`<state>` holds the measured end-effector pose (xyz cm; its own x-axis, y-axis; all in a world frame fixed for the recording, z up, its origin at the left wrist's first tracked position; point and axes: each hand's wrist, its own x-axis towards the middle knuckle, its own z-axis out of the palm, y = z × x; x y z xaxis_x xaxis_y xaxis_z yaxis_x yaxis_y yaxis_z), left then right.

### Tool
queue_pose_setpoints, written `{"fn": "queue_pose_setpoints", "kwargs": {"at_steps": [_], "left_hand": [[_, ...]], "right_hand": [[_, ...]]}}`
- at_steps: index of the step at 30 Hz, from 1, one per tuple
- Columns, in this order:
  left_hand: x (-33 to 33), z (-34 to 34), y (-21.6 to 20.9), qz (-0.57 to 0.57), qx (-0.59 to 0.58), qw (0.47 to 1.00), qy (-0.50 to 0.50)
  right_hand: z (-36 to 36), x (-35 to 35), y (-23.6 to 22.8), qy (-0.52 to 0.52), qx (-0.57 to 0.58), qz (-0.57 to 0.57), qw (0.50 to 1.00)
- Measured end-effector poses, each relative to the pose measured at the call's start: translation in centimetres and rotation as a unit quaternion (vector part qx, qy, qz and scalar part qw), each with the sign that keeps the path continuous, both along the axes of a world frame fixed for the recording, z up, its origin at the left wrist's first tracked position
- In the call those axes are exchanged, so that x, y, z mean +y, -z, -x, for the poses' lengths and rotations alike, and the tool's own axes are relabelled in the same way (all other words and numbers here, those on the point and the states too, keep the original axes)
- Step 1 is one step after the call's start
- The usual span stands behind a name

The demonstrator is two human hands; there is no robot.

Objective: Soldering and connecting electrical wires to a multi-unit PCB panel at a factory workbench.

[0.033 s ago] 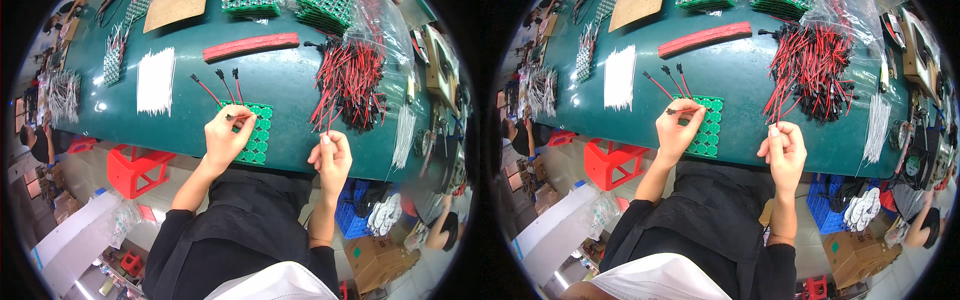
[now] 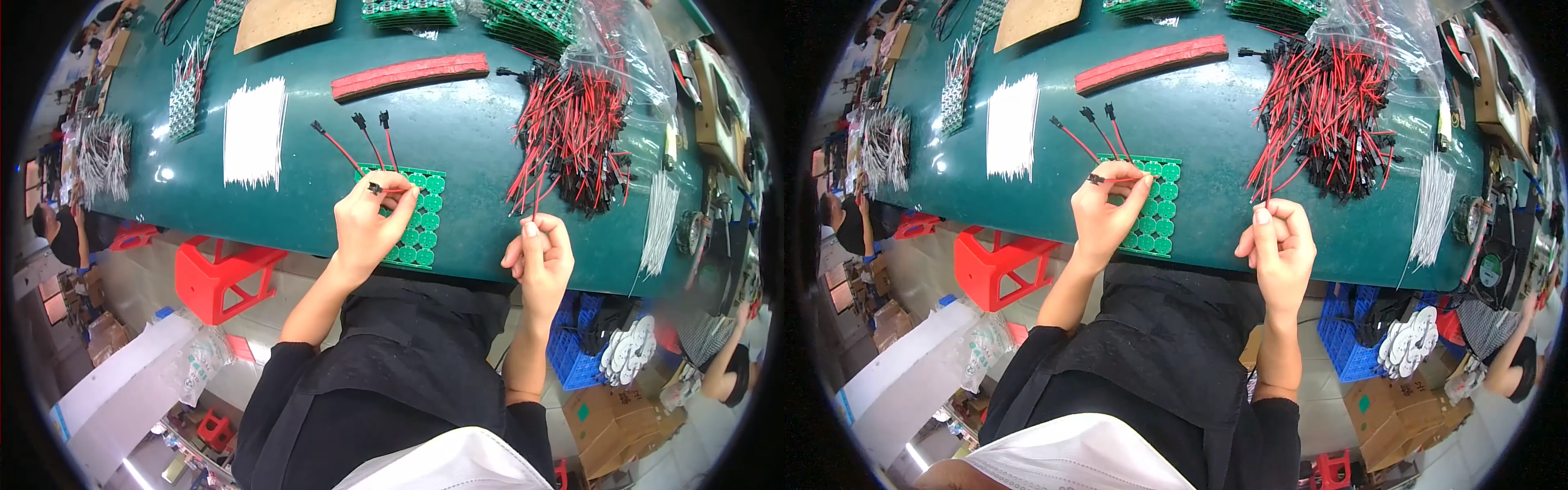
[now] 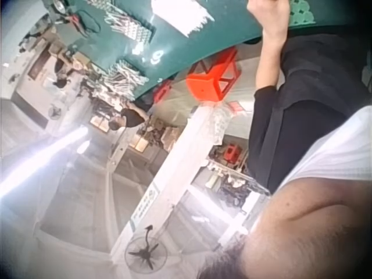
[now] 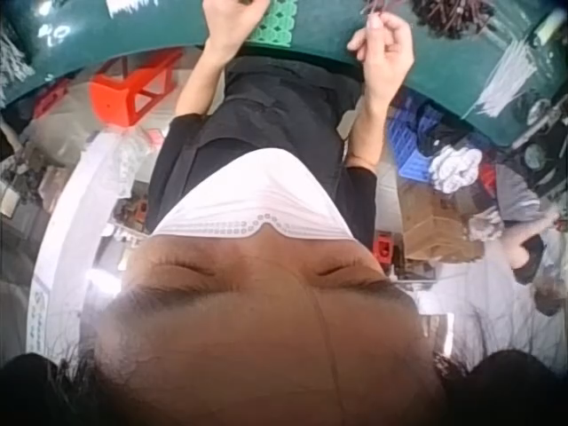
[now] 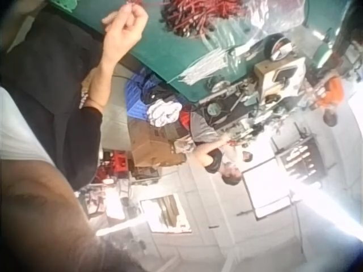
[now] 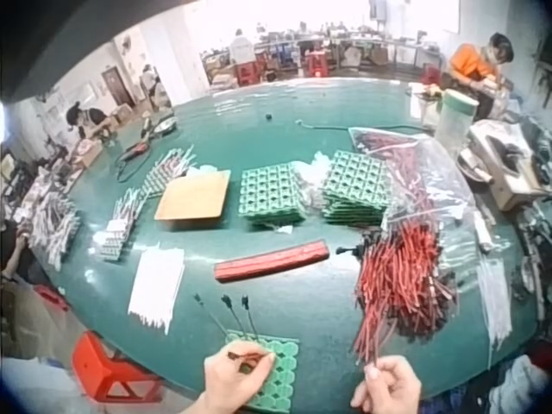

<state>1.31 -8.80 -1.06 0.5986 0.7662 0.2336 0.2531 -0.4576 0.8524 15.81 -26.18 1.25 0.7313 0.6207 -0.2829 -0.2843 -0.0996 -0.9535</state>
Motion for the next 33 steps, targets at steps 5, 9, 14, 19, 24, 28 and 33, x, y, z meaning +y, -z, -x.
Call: {"fn": "queue_pose_setpoints", "kwargs": {"at_steps": [5, 9, 14, 19, 24, 28, 33], "left_hand": [[-0.1, -0.1, 0.1, -0.028, 0.0, 1.0, -0.003], [-0.2, -0.2, 0.2, -0.051, 0.007, 0.999, -0.008], [-0.3, -0.4, 0.1, -0.07, 0.023, 0.997, -0.008], [0.0, -0.6, 0.0, -0.104, 0.066, 0.992, 0.011], [-0.3, -0.8, 0.2, -0.082, 0.085, 0.993, -0.013], [0.2, 0.4, -0.4, -0.194, 0.026, 0.978, 0.075], [0.1, 0.8, -1.4, -0.254, -0.023, 0.943, 0.214]], "right_hand": [[0.6, 0.3, 0.1, -0.02, 0.007, -0.017, 1.0], [1.0, 0.3, 0.1, -0.035, 0.011, -0.017, 0.999], [1.5, 0.5, 0.1, -0.049, 0.005, -0.014, 0.999], [2.1, 0.8, -0.4, -0.092, 0.015, 0.004, 0.996], [2.8, 0.7, -0.3, -0.156, 0.1, 0.023, 0.982], [3.0, 0.6, -0.6, -0.188, 0.126, 0.037, 0.973], [2.9, 1.3, -2.0, -0.265, 0.165, 0.049, 0.949]]}}
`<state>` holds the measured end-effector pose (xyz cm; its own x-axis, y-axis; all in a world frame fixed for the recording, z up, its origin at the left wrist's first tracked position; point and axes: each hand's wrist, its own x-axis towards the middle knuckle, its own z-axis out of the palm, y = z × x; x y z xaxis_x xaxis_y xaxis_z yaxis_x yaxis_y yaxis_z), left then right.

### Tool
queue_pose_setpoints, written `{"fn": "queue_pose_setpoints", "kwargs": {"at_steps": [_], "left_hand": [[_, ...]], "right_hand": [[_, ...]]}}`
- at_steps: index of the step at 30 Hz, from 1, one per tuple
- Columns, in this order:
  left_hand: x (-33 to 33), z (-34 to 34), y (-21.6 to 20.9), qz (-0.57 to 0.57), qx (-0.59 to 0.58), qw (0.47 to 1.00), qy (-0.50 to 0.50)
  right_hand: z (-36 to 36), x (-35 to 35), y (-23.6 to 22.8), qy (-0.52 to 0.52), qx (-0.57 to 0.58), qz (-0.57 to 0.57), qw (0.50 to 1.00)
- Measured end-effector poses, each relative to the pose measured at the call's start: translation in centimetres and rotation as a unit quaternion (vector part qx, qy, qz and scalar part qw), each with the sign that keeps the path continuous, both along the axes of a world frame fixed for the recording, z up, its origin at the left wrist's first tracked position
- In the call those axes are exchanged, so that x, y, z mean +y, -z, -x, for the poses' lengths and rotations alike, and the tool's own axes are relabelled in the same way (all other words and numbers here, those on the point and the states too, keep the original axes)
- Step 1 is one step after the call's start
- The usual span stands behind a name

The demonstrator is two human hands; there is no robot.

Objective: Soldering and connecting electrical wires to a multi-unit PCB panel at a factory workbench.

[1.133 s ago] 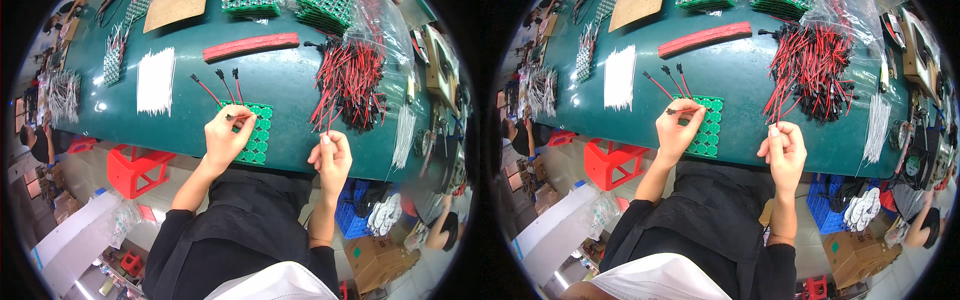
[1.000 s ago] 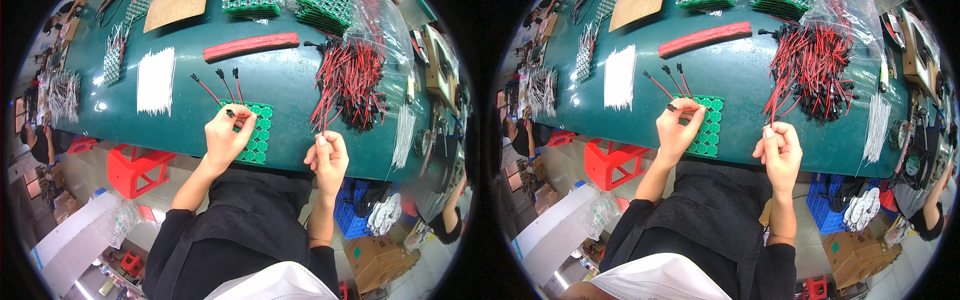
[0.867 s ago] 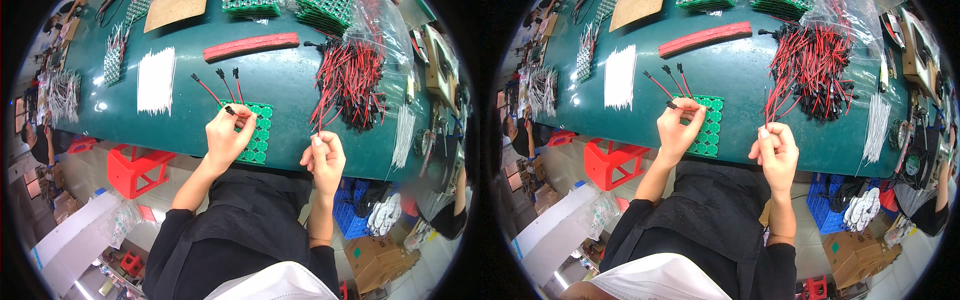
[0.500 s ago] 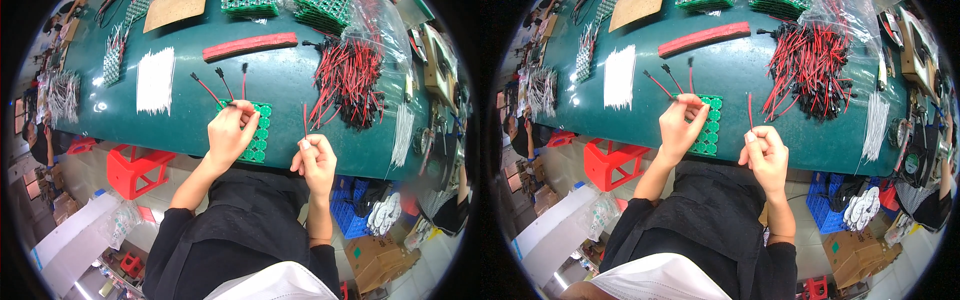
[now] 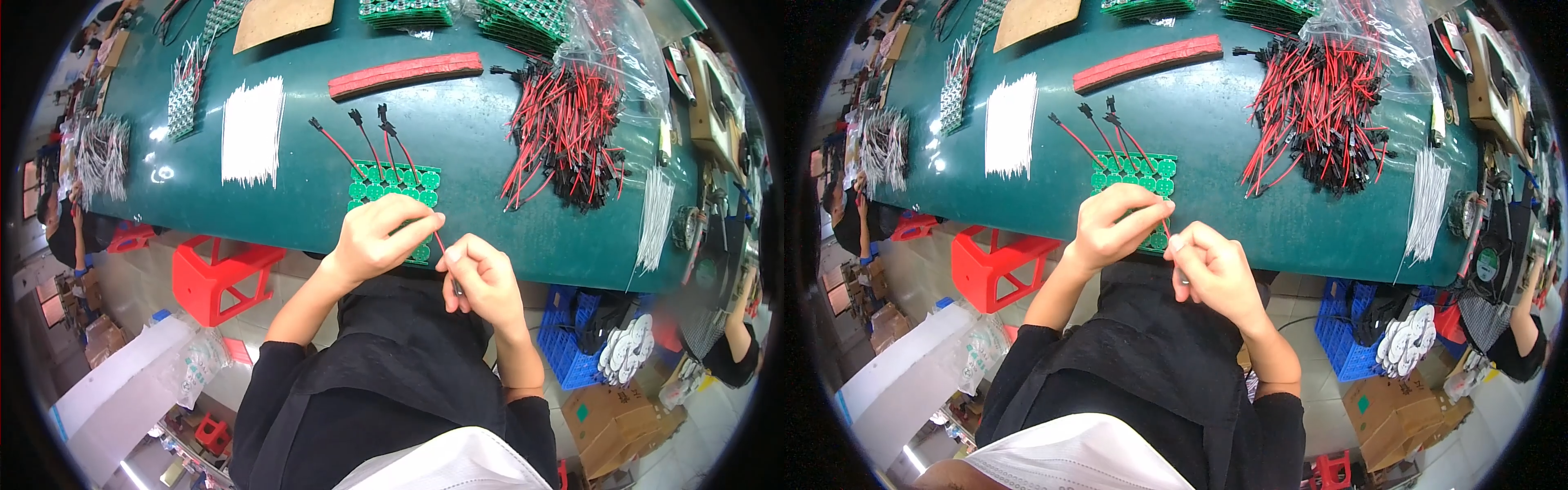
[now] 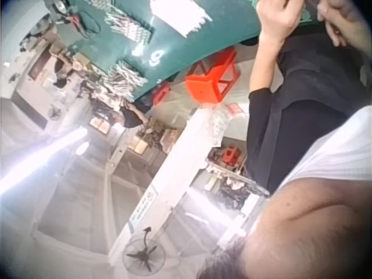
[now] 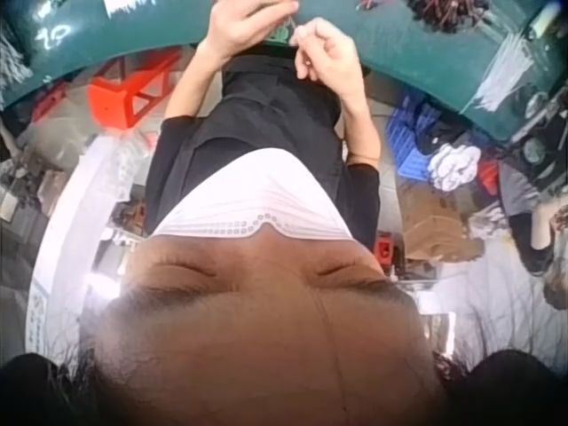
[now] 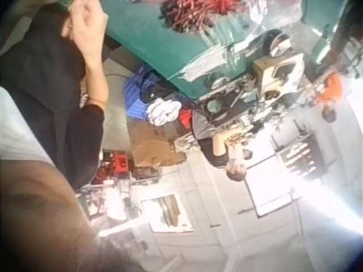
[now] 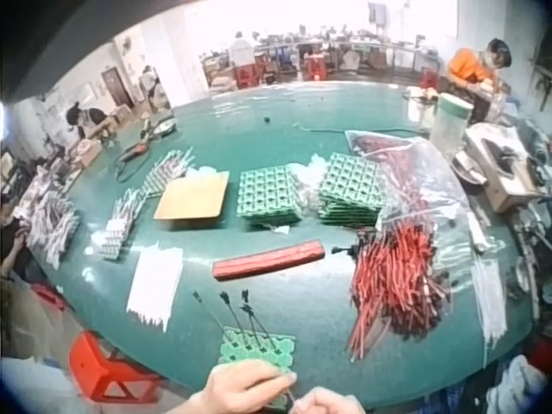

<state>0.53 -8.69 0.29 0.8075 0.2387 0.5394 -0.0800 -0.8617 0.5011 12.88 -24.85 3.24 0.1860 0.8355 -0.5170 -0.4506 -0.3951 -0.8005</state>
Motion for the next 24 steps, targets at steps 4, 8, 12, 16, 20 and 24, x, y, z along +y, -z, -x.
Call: {"fn": "queue_pose_setpoints", "kwargs": {"at_steps": [4, 8, 12, 16, 20, 24], "left_hand": [[-0.6, 0.9, -0.8, 0.375, 0.014, 0.923, -0.084], [-1.2, 0.9, -0.7, 0.63, 0.001, 0.777, -0.017], [-1.1, 0.0, -0.5, 0.581, 0.035, 0.81, -0.072], [-0.6, -1.6, -0.2, 0.394, 0.089, 0.9, -0.163], [-0.5, -1.9, 0.1, 0.387, 0.099, 0.901, -0.167], [-0.3, -1.5, 0.0, 0.486, 0.073, 0.86, -0.139]], "right_hand": [[-0.1, 1.0, 0.8, 0.1, -0.198, -0.075, 0.972], [0.6, 2.3, 1.9, 0.1, -0.349, -0.16, 0.918], [-0.1, 2.5, 2.6, 0.119, -0.461, -0.153, 0.866], [-2.6, 1.4, 2.9, 0.195, -0.545, -0.124, 0.806], [-3.9, -0.3, 4.0, 0.22, -0.53, -0.094, 0.814], [-2.9, 0.1, 3.3, 0.208, -0.507, -0.103, 0.83]]}}
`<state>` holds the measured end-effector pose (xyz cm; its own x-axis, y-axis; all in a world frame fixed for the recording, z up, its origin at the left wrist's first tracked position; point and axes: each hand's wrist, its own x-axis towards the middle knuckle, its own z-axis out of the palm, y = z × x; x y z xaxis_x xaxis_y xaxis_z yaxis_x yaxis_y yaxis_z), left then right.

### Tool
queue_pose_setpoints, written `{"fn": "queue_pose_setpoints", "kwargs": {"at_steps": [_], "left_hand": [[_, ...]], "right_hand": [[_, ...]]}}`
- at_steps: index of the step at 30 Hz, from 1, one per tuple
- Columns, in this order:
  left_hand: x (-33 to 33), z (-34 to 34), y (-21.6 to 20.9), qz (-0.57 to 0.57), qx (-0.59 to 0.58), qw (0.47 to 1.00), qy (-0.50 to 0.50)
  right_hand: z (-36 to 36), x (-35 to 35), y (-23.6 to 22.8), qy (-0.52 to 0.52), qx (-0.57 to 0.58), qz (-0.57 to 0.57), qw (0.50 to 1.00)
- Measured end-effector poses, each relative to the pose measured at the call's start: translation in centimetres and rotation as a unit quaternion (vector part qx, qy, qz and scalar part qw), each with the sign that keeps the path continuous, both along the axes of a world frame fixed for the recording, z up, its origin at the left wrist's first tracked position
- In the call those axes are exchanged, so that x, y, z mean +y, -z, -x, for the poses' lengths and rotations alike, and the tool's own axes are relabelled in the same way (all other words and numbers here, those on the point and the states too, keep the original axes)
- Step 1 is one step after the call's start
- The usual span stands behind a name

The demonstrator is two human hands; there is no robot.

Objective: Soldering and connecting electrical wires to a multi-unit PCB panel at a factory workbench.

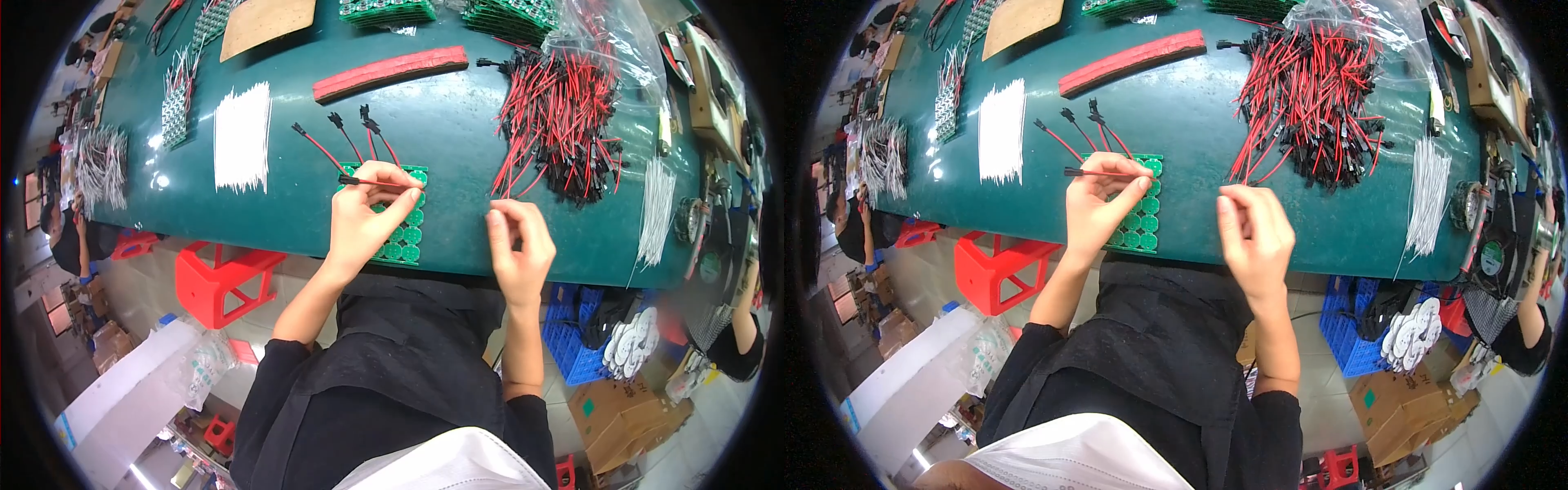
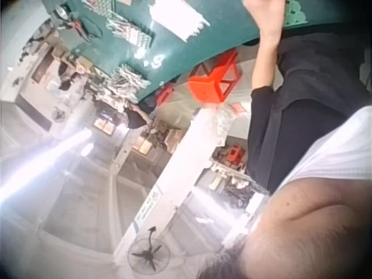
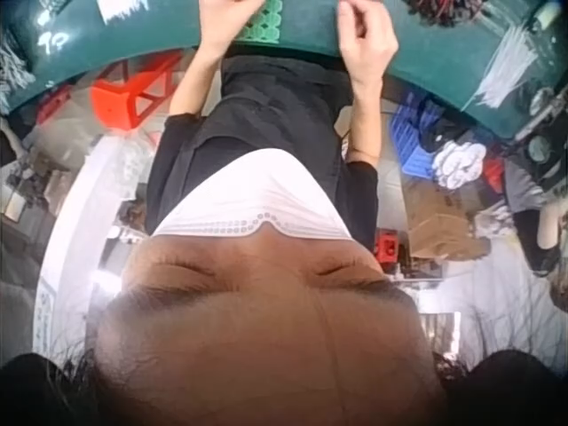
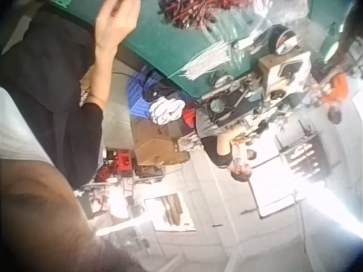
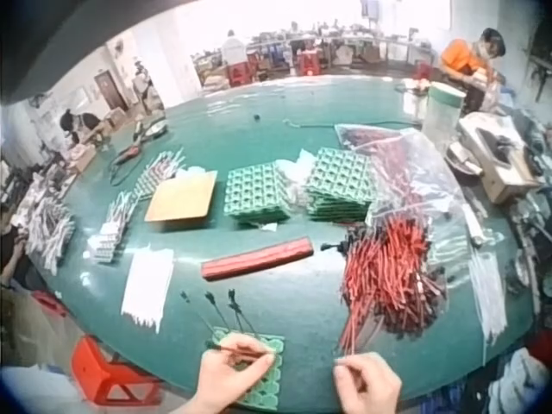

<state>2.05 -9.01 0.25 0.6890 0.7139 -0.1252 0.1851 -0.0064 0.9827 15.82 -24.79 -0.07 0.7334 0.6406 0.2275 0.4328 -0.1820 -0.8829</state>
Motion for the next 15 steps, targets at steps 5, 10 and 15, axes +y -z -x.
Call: {"fn": "queue_pose_setpoints", "kwargs": {"at_steps": [5, 10, 15], "left_hand": [[-1.0, 0.3, -1.4, 0.11, -0.083, 0.99, 0.028], [-1.0, 0.3, -0.9, 0.118, -0.049, 0.992, 0.014], [-0.8, -0.5, 0.1, -0.099, -0.002, 0.995, -0.026]], "right_hand": [[1.9, 2.7, 0.2, -0.118, -0.071, -0.054, 0.989], [1.6, 3.2, 0.5, -0.112, -0.252, -0.048, 0.96], [0.3, 1.8, 1.2, -0.07, -0.23, -0.035, 0.97]]}}
